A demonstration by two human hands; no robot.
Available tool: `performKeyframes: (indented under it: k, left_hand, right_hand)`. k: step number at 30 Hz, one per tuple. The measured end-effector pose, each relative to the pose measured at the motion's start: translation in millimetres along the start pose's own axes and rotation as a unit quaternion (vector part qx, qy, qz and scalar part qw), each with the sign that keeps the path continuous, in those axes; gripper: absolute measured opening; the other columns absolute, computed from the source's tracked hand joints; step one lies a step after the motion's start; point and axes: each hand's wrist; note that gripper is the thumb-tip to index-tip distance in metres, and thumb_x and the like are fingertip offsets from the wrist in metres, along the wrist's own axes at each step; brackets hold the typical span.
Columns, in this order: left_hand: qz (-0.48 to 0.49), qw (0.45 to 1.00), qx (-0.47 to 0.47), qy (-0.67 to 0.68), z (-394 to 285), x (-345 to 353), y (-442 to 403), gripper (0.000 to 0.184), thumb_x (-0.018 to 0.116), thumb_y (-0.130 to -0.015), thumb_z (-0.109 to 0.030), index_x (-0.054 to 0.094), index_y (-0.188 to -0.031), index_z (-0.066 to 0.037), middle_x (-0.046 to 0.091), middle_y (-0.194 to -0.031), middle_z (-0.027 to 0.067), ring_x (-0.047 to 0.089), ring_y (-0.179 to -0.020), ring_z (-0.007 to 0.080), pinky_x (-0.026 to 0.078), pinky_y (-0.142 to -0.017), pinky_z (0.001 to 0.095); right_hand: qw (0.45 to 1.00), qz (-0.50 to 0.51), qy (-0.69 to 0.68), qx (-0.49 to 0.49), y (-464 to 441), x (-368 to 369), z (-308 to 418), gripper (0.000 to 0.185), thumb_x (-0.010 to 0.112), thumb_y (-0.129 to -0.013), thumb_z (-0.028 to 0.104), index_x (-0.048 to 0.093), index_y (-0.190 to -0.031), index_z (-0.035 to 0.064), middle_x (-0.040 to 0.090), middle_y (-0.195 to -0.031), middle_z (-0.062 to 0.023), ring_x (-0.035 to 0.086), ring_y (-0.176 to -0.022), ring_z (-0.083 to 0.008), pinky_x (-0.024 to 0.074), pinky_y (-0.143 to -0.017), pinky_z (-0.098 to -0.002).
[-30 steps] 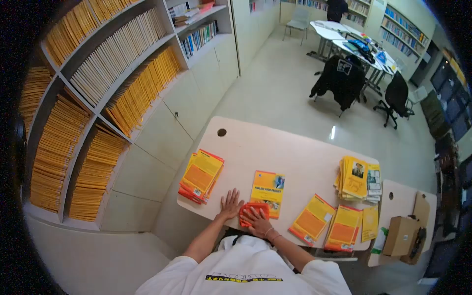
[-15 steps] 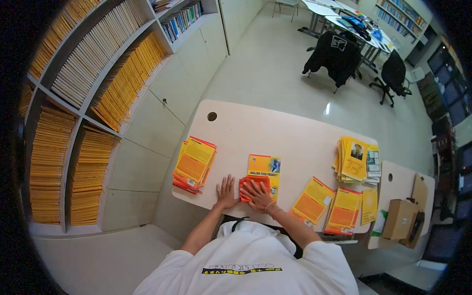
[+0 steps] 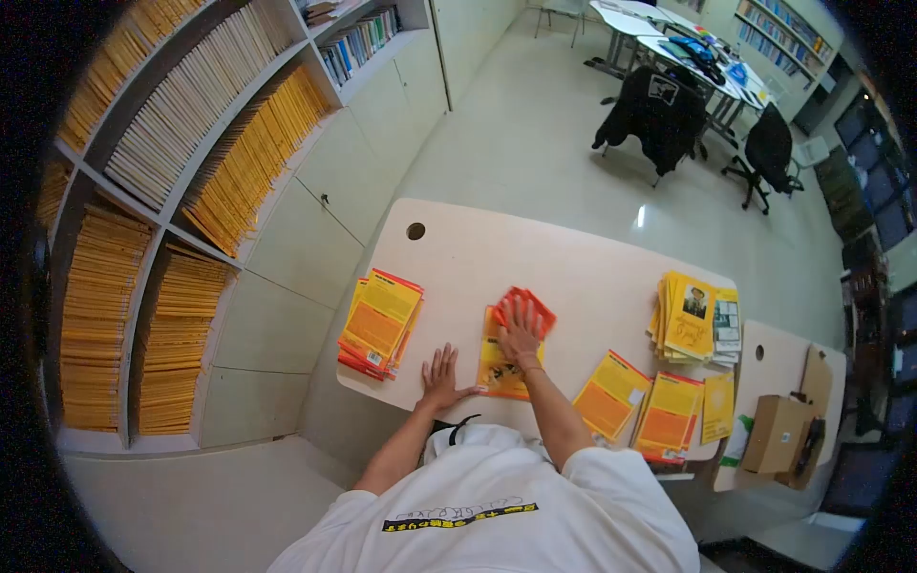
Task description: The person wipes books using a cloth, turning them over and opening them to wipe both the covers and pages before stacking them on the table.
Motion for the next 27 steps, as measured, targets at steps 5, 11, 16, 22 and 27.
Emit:
performKeyframes:
  k: [5, 11, 16, 22, 27]
  left_hand:
    - [-0.027, 0.999, 0.012, -0.020, 5.2, 7.7, -1.2, 0.122, 0.055, -0.068, -0.081, 0.000, -0.153, -0.011, -0.007, -0.160, 0.0047, -0.004, -0.147, 0.0305, 0.003, -0.111, 0.0605]
    - [-0.041, 0.999, 0.022, 0.000, 1.1, 6.9, -5.5, 0.118, 0.059, -0.067, -0.078, 0.009, -0.152, -0.011, -0.005, -0.160, 0.0115, -0.002, -0.146, 0.0348, 0.003, -0.111, 0.0605]
    - [-0.059, 0.996, -0.057, 0.019, -49.0, -2.0, -28.8, 0.109, 0.070, -0.065, -0.068, 0.026, -0.143, -0.005, 0.009, -0.154, 0.0216, 0.014, -0.139, 0.0422, 0.011, -0.109, 0.0583]
    - [-0.130, 0.984, -0.103, 0.069, -98.6, 13.1, -60.8, 0.091, 0.081, -0.061, -0.051, 0.040, -0.124, 0.001, 0.026, -0.140, 0.0236, 0.029, -0.125, 0.0420, 0.023, -0.104, 0.0521]
    - [-0.094, 0.989, -0.113, 0.015, -89.7, -12.3, -73.0, 0.058, 0.077, -0.070, -0.033, 0.046, -0.109, -0.004, 0.044, -0.120, 0.0186, 0.045, -0.109, 0.0345, 0.040, -0.087, 0.0447]
  right_hand:
    - [0.977, -0.120, 0.137, -0.111, 46.0, 18.1, -46.5, 0.066, 0.040, -0.091, 0.036, 0.022, -0.152, 0.0157, 0.010, -0.160, -0.0108, 0.002, -0.146, -0.0379, 0.0037, -0.114, -0.0555]
    - [0.969, 0.041, 0.049, -0.238, 144.4, -24.5, -33.7, 0.067, 0.043, -0.090, 0.034, 0.023, -0.152, 0.0182, 0.012, -0.160, -0.0043, 0.004, -0.147, -0.0315, 0.0030, -0.114, -0.0551]
    - [0.990, 0.044, 0.000, -0.135, 165.6, -17.6, -27.5, 0.066, 0.042, -0.091, 0.035, 0.023, -0.152, 0.0194, 0.011, -0.160, -0.0033, 0.003, -0.147, -0.0312, 0.0011, -0.114, -0.0550]
    - [0.986, 0.104, -0.128, 0.006, 147.4, -24.3, -41.4, 0.066, 0.042, -0.092, 0.036, 0.022, -0.152, 0.0195, 0.010, -0.160, -0.0038, 0.002, -0.147, -0.0306, 0.0004, -0.115, -0.0527]
    - [0.957, 0.000, -0.255, 0.137, 130.8, -18.3, -50.9, 0.066, 0.041, -0.094, 0.040, 0.022, -0.151, 0.0162, 0.010, -0.159, -0.0049, 0.002, -0.146, -0.0293, 0.0030, -0.114, -0.0526]
Point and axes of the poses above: each hand's wrist, its own y-axis away from the middle knuckle, its own x-axis out of the palm, z = x × y
